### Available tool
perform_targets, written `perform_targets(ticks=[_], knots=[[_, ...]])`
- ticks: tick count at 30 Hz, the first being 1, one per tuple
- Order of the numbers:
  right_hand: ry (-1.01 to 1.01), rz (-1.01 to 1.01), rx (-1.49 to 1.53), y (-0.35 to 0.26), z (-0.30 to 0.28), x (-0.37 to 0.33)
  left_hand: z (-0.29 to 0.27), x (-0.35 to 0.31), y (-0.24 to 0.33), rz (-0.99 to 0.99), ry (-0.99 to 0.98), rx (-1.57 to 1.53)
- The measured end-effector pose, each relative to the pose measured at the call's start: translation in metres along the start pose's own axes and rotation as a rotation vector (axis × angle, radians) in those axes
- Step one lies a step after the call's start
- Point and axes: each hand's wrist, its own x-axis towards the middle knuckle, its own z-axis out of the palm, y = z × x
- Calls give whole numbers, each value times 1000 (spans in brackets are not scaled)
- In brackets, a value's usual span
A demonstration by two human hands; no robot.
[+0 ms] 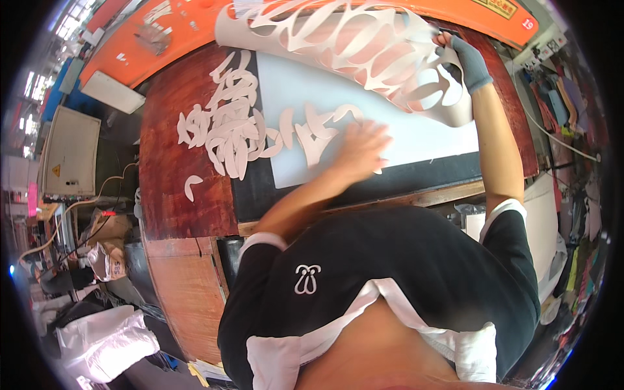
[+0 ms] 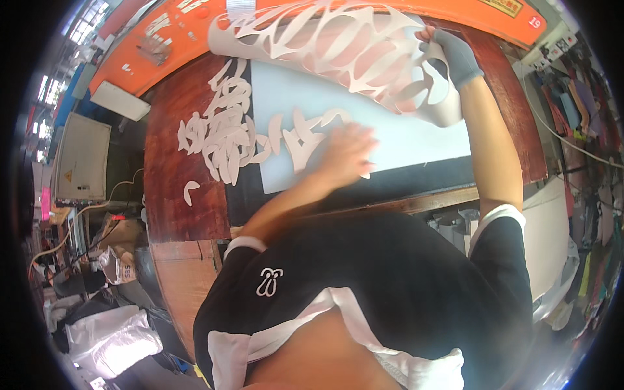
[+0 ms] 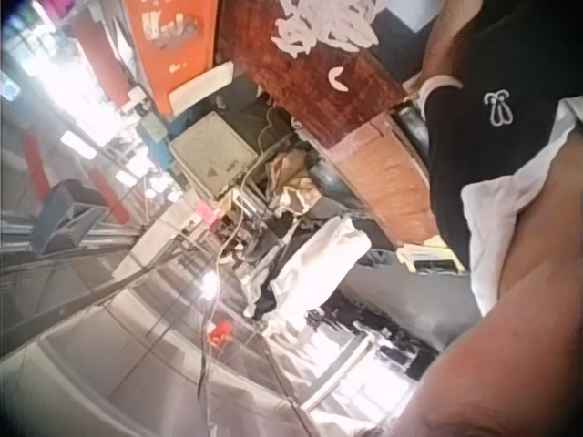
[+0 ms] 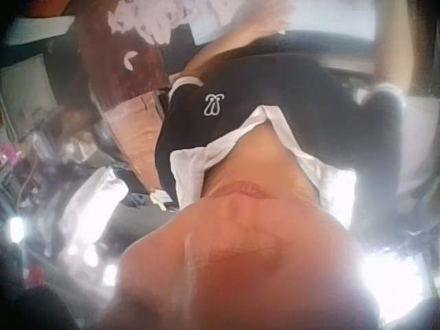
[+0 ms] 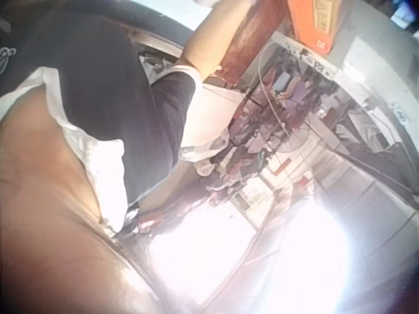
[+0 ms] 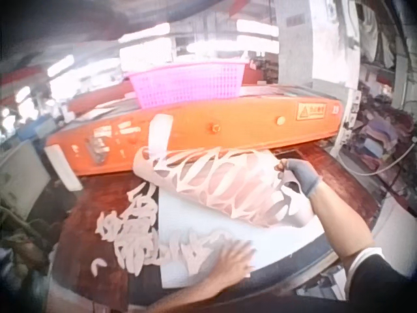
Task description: The person selects a sheet of blue patterned stickers and places a white vinyl sheet on a cutting machine. They use a squeegee to press the sheet, then peel away excess vinyl to reveal the cut pattern. The person repeats the process with another sheet, weeding the vinyl and aligning the cut pieces.
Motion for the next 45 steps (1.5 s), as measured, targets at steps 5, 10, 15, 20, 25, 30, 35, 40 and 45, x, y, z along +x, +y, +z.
perform_targets(ticks=[5,10,15,20,25,30,35,40,45], knots=[[8,-8,-12,4,-4,-9,30,22,-14,-178,-268,129],[59,9,14,-4,-2,-25,-6,-28,-97,-303,-149,347],[-81,24,-40,-6,-1,-29,-78,-85,-198,-585,-50,600],[1,101,-40,9,8,-27,-77,-70,-143,-503,161,412],[-103,87,-81,13,26,-32,-47,-57,-86,-340,-1,289],[-151,38,-234,17,39,-57,-125,-129,-183,-777,-23,710],[-140,-29,-382,30,51,-92,-150,-194,-167,-986,215,705],[-188,-89,-385,29,53,-124,-167,-262,-146,-1674,417,747],[-134,-264,-453,-11,30,-128,-142,-242,-199,-1189,417,448]])
